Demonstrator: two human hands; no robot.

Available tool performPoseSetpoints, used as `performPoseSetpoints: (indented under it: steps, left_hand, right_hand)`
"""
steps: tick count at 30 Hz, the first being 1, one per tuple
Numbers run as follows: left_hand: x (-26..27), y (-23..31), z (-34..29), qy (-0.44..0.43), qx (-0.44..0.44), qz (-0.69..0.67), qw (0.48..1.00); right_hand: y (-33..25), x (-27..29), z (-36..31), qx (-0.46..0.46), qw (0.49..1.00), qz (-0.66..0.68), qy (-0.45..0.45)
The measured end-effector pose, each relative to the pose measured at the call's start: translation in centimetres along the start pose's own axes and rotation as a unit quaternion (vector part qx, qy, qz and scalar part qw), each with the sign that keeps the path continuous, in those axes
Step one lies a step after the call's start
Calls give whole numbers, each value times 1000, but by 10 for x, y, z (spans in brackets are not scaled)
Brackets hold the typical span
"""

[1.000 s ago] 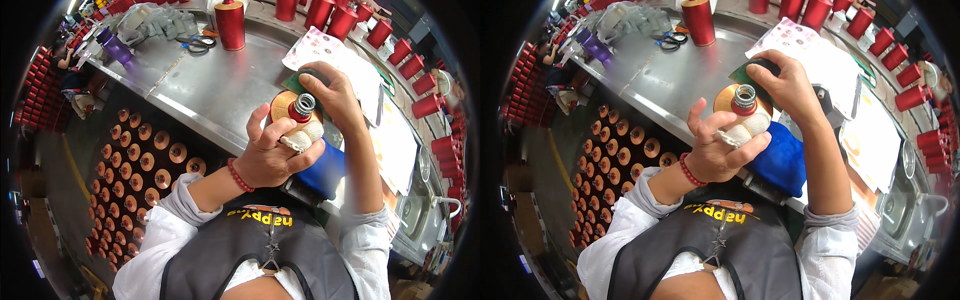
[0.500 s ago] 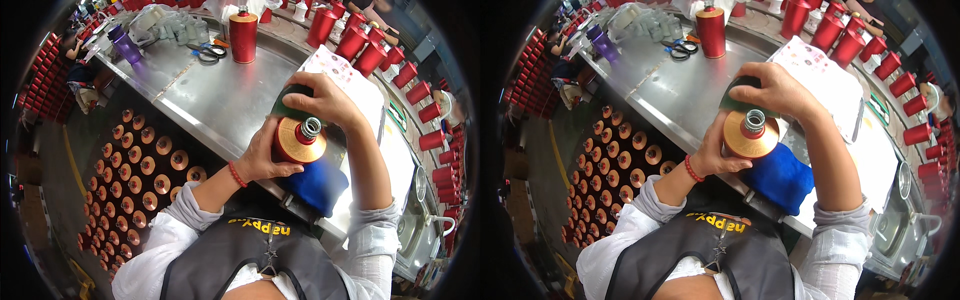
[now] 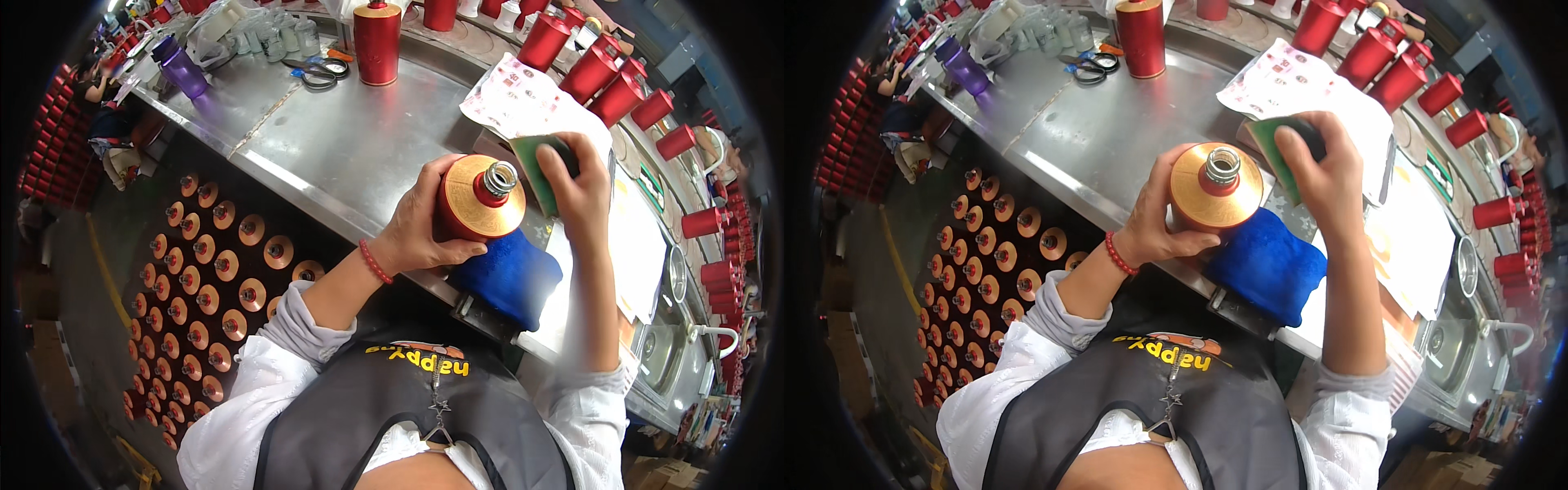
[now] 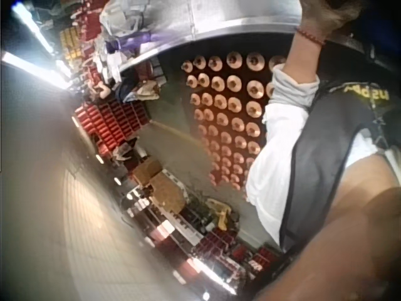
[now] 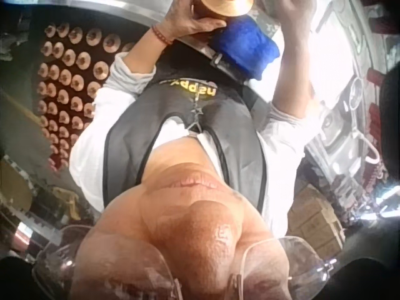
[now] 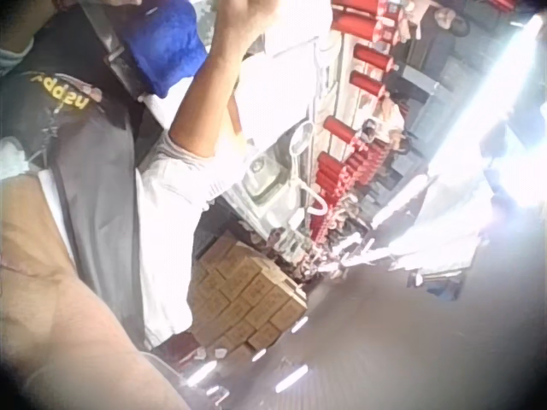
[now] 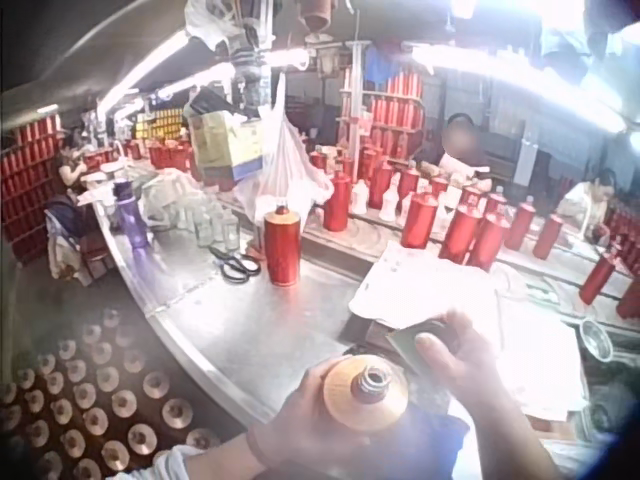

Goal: The person picks red cylindrical containers from a tray, applies a gold circular label to the top, and uses a green abrasive pad to rub the top surface. They then apply a red rectangular label to the side of the container and place it on the counter.

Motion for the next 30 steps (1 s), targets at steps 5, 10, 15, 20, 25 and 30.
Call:
performPoseSetpoints:
  steps: [5,10,15,20,25,30]
  left_hand:
    - [-1,12,-13,104,4,66,992]
    - [-2,13,-21,178,-3,100,979]
    - [-1,27,-20,208,-19,134,969]
    - [-7,24,-25,206,-1,175,963]
    - [-14,-5,-28,139,28,-3,990]
    - [-2,-1,-6,28,6,33,999]
  right_hand:
    - [-66,-8,-70,269,957,-104,-32]
    - [-104,-26,-88,350,928,-90,-89]
    - [-117,-54,-91,375,903,-187,-97]
    - [-120,-56,-87,359,909,-196,-77]
    - [-113,-40,-86,339,930,-134,-32]
    - [-116,-57,-91,359,901,-239,-57]
Point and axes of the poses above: each hand's wrist, its own z-axis towards the middle knuckle, its own x-axis out of the back of the hand, y = z × x, the point moved 9 cm from there along z, towards the middle knuckle, and after that the axes turned 8 degrees about z, right-handed, at the moved point
